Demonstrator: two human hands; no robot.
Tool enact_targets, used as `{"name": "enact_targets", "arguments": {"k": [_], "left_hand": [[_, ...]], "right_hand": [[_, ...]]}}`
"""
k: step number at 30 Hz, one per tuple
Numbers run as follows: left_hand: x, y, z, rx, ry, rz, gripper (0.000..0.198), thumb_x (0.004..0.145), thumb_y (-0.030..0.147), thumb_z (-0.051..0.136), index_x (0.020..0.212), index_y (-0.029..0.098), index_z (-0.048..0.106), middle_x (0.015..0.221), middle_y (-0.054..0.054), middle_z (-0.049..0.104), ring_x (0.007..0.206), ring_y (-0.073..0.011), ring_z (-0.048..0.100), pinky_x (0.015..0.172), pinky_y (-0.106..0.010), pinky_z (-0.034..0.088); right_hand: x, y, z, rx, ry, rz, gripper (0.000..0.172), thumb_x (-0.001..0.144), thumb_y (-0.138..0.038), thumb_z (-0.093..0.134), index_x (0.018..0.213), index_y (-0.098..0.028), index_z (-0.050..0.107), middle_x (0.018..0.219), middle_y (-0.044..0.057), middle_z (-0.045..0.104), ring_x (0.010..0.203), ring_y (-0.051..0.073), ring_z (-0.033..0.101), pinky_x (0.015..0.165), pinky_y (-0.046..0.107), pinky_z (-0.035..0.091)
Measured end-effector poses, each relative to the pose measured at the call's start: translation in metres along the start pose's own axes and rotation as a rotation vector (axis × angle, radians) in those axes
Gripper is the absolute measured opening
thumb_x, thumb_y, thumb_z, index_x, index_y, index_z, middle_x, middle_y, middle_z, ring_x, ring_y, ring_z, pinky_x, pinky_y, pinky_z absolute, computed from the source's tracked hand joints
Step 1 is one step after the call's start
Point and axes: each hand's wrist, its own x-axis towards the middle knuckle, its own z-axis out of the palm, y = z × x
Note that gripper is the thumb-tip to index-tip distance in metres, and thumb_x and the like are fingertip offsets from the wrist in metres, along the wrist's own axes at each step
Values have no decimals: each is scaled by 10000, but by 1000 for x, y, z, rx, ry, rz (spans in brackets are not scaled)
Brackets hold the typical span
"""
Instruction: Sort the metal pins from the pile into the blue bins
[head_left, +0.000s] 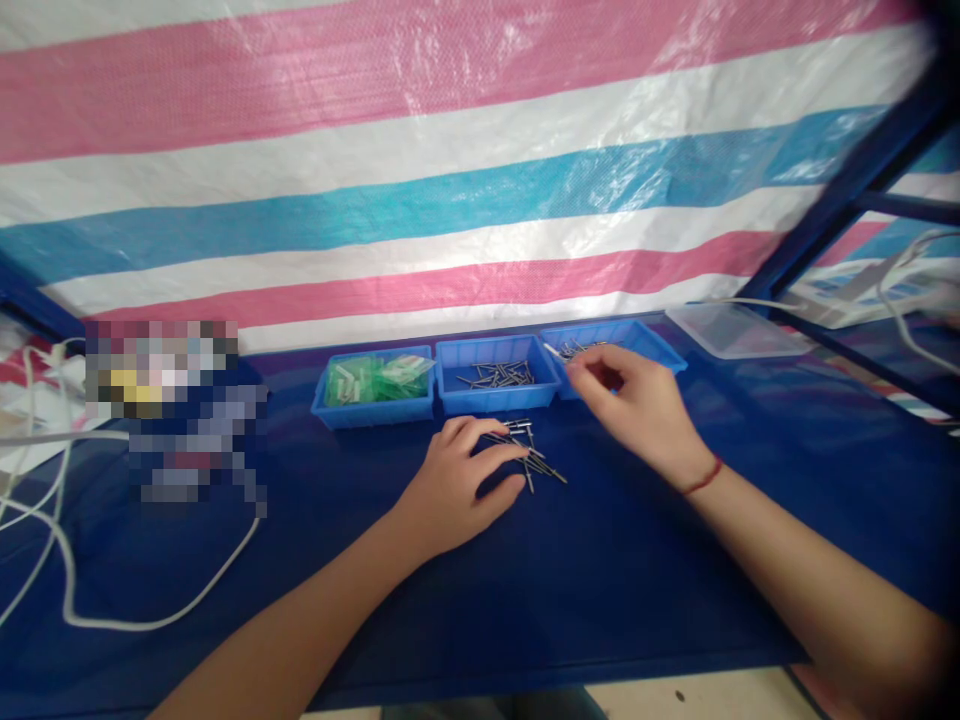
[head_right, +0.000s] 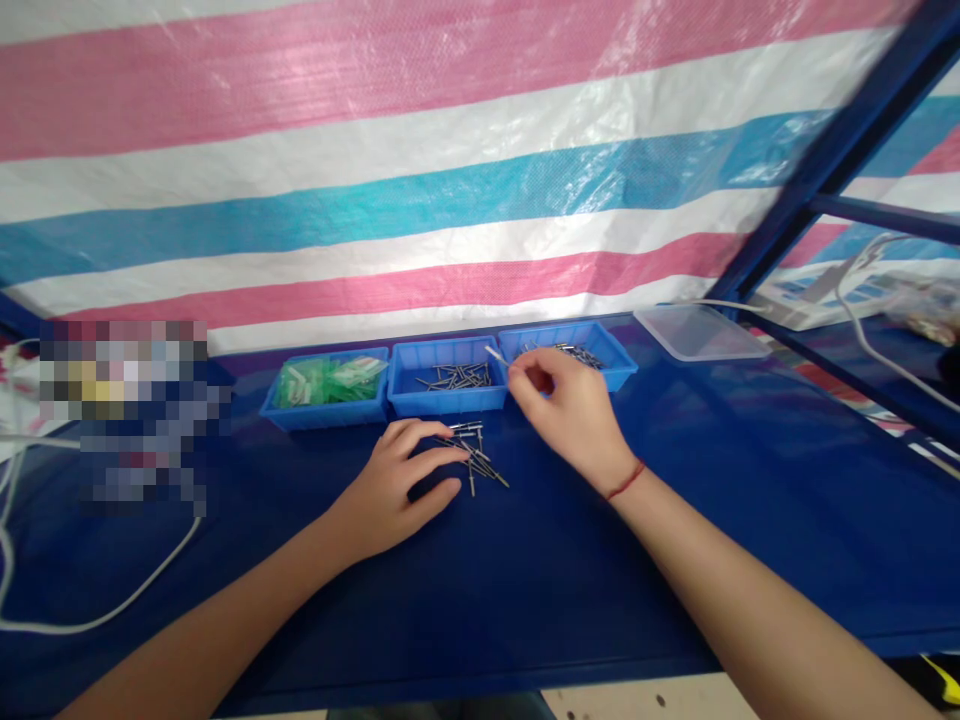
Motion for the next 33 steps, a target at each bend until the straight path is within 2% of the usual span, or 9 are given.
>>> {"name": "enact_targets", "arguments": {"k": [3, 6, 10, 14, 17, 21, 27, 30, 33], "left_hand": [[-2, 2, 0, 71, -97, 67, 331, 886, 357, 535, 1208, 310, 601, 1384, -58, 479, 1292, -295, 360, 1034, -480, 316], [-3, 1, 2, 106, -146, 96, 305, 904, 325, 505, 1189, 320, 615, 1390, -47, 477, 1319, -293, 336, 1032, -483, 318], [-2, -3, 5, 125, -118, 82, 257, 921, 282, 479, 1102, 281, 662, 1297, -64, 539, 1237, -268, 414, 994, -440, 354], [-1, -7, 5, 147, -113, 36, 210, 914, 313, 510, 1024, 263, 681, 1170, -62, 581, 1094, -245, 480, 900, -399, 397], [-1, -7, 4, 175, -116, 17, 189, 915, 332, 515, 972, 258, 680, 1118, -49, 578, 1048, -230, 481, 858, -371, 398], [0, -6, 4, 216, -147, 6, 198, 929, 331, 491, 939, 248, 670, 1015, -42, 567, 911, -189, 499, 784, -330, 402], [1, -10, 4, 168, -155, 71, 168, 928, 266, 497, 920, 194, 648, 959, -46, 560, 840, -159, 509, 784, -291, 426], [1, -8, 3, 64, -59, 61, 156, 933, 221, 477, 903, 180, 625, 959, -47, 551, 851, -150, 526, 799, -277, 439], [2, -3, -1, -116, 142, 13, 172, 951, 221, 430, 934, 184, 596, 958, -47, 542, 877, -141, 545, 823, -266, 448]], "right_hand": [[14, 18, -20, -194, 149, 44, 135, 816, -295, 578, 727, -202, 618, 630, 25, 578, 588, 176, 523, 579, 311, 367], [23, 37, -35, -339, 241, 79, 136, 810, -277, 591, 700, -199, 605, 595, 45, 540, 562, 183, 479, 560, 326, 306], [25, 52, -38, -410, 233, 91, 138, 817, -308, 599, 772, -180, 625, 595, 53, 526, 546, 180, 433, 560, 334, 269], [22, 42, -28, -438, 204, 44, 169, 813, -316, 584, 866, -173, 657, 619, 26, 562, 587, 188, 514, 559, 316, 320], [15, 21, -18, -387, 115, -97, 160, 828, -298, 554, 834, -180, 662, 652, 17, 599, 624, 182, 559, 599, 304, 378], [1, -6, -5, -224, -103, -270, 168, 870, -264, 516, 820, -182, 654, 713, 36, 636, 676, 184, 579, 677, 311, 413], [-15, -24, 7, -119, -361, -389, 159, 886, -230, 520, 801, -189, 647, 687, 18, 616, 664, 165, 548, 699, 315, 396], [-19, -27, 9, -62, -405, -396, 142, 883, -207, 522, 809, -190, 641, 683, 12, 601, 670, 158, 543, 680, 299, 397], [-24, -32, 11, 63, -459, -393, 127, 859, -146, 534, 930, -184, 632, 794, 22, 615, 746, 148, 566, 693, 268, 422]]}}
